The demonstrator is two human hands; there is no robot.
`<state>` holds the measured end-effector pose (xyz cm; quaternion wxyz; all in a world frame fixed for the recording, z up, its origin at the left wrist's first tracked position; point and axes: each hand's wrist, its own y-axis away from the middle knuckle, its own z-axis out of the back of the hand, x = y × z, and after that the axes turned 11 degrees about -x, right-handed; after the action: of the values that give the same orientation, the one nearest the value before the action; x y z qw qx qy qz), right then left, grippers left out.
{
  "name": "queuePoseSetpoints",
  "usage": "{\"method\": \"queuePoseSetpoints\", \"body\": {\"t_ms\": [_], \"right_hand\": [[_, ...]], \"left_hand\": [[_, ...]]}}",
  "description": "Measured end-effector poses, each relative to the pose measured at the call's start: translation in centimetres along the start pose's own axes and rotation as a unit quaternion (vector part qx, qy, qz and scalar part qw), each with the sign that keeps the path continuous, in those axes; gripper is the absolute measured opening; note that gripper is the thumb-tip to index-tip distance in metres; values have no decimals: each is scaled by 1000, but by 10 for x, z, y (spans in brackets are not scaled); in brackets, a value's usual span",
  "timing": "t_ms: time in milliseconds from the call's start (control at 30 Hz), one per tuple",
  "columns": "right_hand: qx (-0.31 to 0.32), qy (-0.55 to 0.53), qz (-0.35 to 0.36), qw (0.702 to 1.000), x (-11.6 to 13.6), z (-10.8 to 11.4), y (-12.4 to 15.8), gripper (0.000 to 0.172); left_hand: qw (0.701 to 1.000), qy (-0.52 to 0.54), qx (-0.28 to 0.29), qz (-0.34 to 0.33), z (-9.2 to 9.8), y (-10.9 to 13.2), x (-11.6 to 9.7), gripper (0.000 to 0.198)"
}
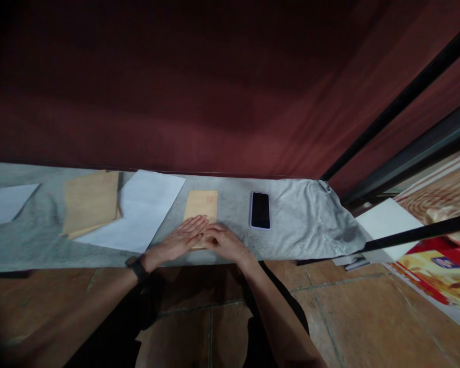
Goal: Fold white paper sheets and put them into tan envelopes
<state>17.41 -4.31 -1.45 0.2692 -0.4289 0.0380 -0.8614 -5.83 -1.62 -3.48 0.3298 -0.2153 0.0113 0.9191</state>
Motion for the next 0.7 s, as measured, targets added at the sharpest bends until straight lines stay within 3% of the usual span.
{"method": "queuePoseSetpoints", "body": {"t_ms": [133,233,333,500,600,700], "right_hand": [[19,36,19,999,6,-1,12,54],[-4,67,13,998,5,-7,14,44],[-28,88,2,996,3,-14,12,36],[-65,169,-8,983,19,-28,13,36],[-51,213,20,975,34,-46,23,41],[-52,255,26,965,43,-67,37,57]], "left_hand": [[1000,22,-17,-7,4,31,-11,68],[996,28,-82,-16,5,43,-14,59],[992,23,-122,-17,4,44,-16,47],[988,-30,-150,9,-5,43,-22,48],[983,-73,-165,42,-13,46,-26,51],[975,-104,-182,74,-20,50,-28,53]]}}
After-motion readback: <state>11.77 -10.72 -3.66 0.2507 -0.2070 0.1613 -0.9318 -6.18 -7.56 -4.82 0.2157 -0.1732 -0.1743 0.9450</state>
